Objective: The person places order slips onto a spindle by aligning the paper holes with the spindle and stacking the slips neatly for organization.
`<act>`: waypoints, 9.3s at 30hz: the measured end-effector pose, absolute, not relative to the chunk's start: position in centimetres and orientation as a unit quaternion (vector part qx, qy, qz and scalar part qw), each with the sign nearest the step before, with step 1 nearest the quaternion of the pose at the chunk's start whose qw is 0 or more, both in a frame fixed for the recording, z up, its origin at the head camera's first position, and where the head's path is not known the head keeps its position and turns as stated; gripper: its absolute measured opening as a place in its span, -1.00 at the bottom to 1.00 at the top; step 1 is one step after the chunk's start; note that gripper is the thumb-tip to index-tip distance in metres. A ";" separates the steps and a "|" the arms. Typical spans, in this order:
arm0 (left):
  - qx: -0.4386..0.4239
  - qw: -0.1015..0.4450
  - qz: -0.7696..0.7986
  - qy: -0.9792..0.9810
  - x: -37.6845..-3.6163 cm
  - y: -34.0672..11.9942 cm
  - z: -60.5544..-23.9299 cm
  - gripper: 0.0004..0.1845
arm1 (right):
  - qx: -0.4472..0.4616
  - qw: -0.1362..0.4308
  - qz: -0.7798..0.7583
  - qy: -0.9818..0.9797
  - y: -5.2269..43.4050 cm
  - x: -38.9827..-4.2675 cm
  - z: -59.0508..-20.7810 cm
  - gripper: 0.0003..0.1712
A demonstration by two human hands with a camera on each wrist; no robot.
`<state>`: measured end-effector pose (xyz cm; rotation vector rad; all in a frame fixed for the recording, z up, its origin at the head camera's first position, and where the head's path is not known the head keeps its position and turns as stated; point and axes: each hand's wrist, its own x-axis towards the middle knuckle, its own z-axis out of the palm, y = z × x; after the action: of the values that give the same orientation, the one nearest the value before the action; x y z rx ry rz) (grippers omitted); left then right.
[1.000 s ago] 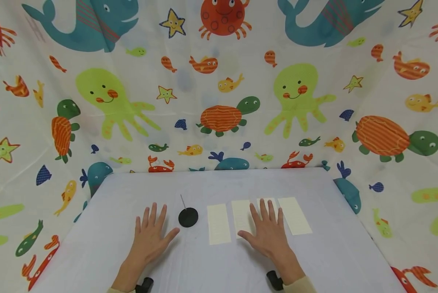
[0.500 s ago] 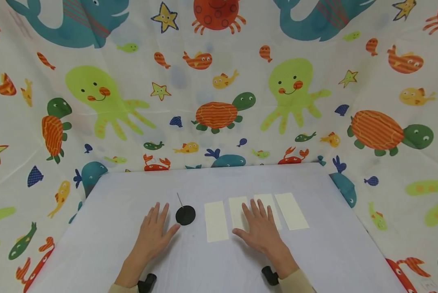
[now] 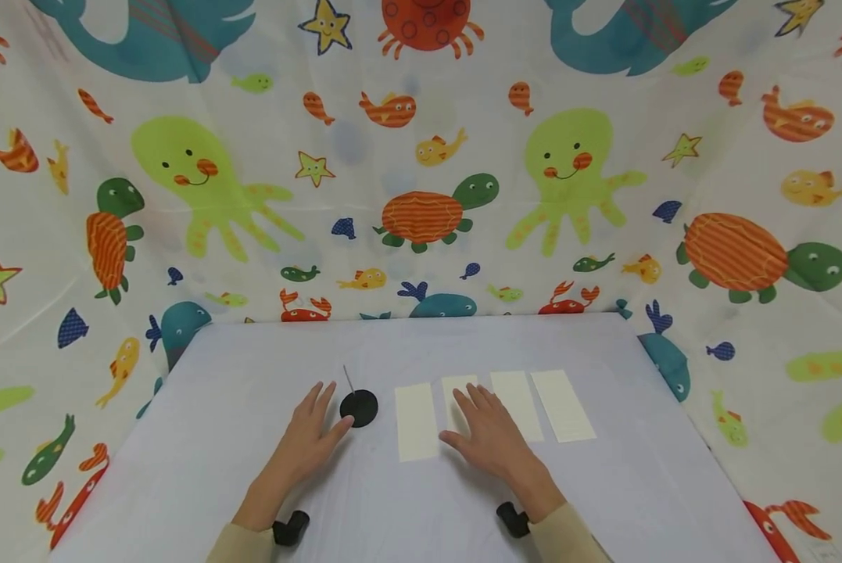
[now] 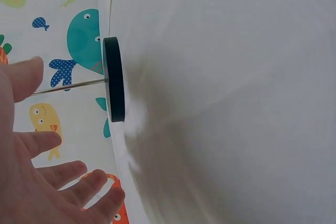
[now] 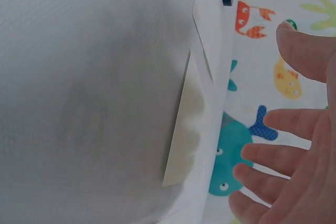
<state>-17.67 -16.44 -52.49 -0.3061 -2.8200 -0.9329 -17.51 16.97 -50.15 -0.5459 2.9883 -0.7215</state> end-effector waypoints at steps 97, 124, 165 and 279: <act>-0.039 -0.014 -0.367 -0.929 -22.0 -14.5 -52.8 -0.40 | -0.086 0.090 -0.413 0.902 11.3 -21.8 -51.5 -0.30; -0.033 -0.034 -0.378 -0.925 -22.0 -14.5 -52.8 -0.39 | -0.036 0.038 -0.499 0.865 10.8 -21.4 -51.5 -0.74; -0.012 0.111 -0.476 -0.872 -21.7 -14.9 -48.1 -0.75 | -0.053 0.010 -0.614 0.788 7.6 -21.0 -46.3 -0.71; 0.071 0.019 -0.471 -0.879 -24.9 -14.2 -52.2 -0.87 | -0.153 0.093 -0.514 0.839 5.3 -20.0 -51.6 -0.74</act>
<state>-24.91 -14.18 -52.20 0.2210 -2.7288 -1.4620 -20.02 5.33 -51.64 -0.4545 2.4901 -1.5246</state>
